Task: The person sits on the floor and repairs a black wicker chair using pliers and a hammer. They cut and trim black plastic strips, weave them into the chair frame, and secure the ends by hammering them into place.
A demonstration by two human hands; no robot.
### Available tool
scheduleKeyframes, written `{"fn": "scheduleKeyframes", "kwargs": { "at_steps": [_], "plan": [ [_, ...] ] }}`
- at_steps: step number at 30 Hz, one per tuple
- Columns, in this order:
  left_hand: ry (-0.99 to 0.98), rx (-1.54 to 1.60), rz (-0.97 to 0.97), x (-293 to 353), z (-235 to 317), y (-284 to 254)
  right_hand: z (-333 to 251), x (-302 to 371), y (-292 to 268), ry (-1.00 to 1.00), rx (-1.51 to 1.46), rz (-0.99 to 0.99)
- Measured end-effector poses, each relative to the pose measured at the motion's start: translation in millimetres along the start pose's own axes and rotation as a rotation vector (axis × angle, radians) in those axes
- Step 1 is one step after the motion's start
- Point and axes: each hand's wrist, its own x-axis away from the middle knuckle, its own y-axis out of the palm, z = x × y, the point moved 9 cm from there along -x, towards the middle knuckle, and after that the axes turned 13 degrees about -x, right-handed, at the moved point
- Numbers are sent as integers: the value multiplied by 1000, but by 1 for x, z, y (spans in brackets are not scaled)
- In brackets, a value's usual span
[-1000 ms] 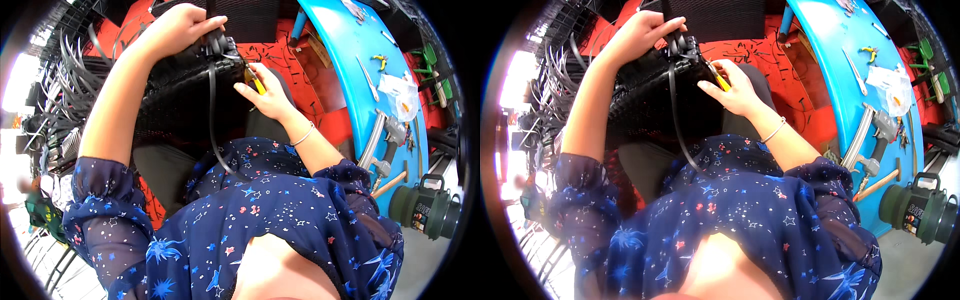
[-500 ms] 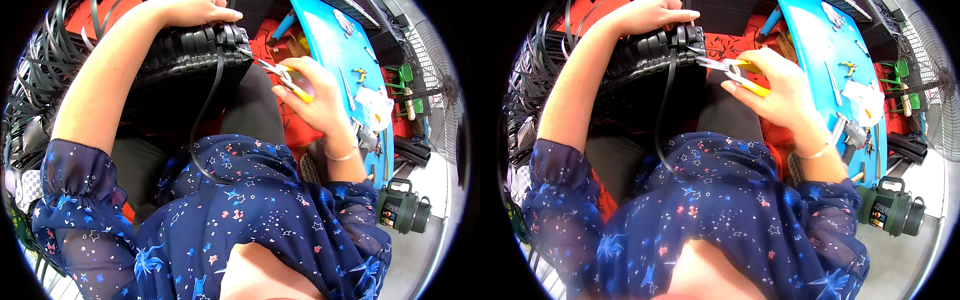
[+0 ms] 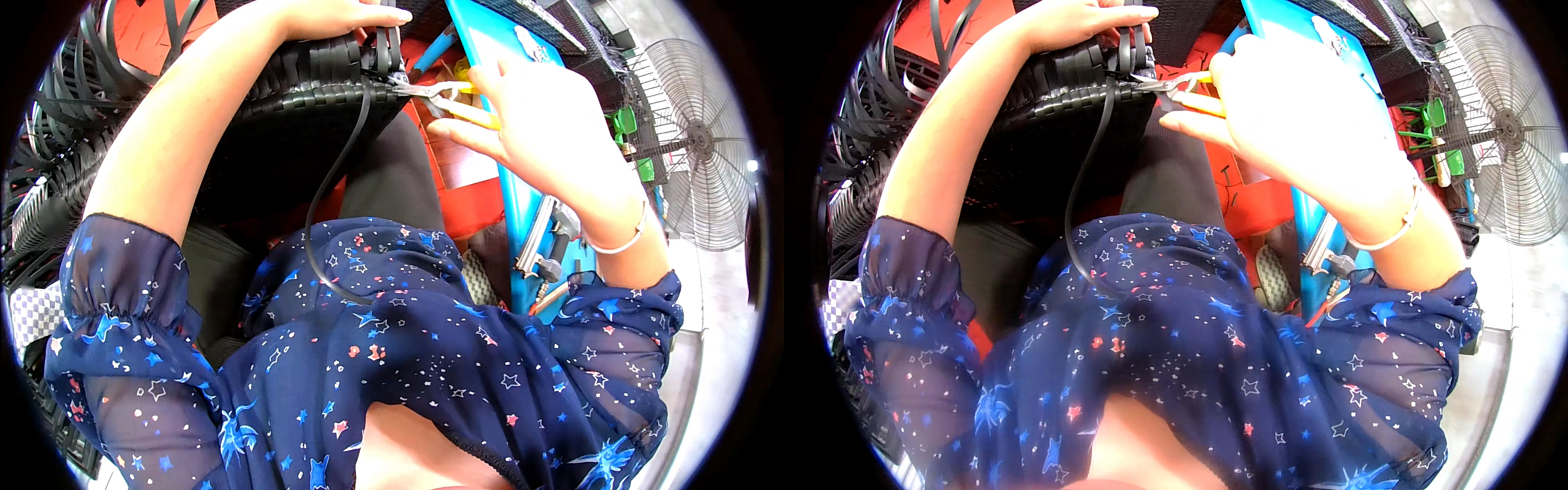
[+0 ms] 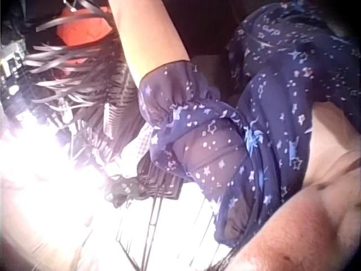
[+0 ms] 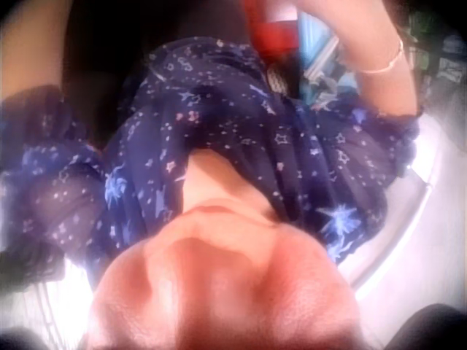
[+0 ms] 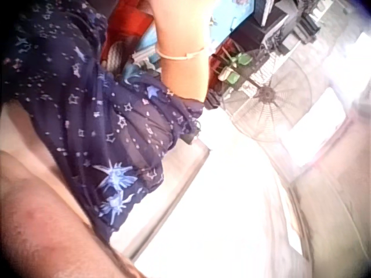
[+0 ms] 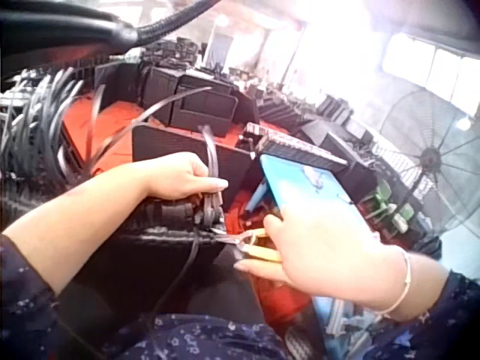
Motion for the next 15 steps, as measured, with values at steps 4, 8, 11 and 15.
{"fn": "scheduleKeyframes", "kwargs": {
  "at_steps": [4, 8, 11, 15],
  "plan": [
    [-32, -200, 73, -3, -8, -9, -9, -11, -1, -91, 43, -18],
    [5, -207, 108, -6, -12, -8, -12, -19, -3, -116, 5, 45],
    [11, -242, 122, -10, -16, -10, -14, -18, 0, -79, -27, 28],
    [33, -347, 129, -16, -5, -16, -5, -11, -1, 26, 0, 65]
  ]
}}
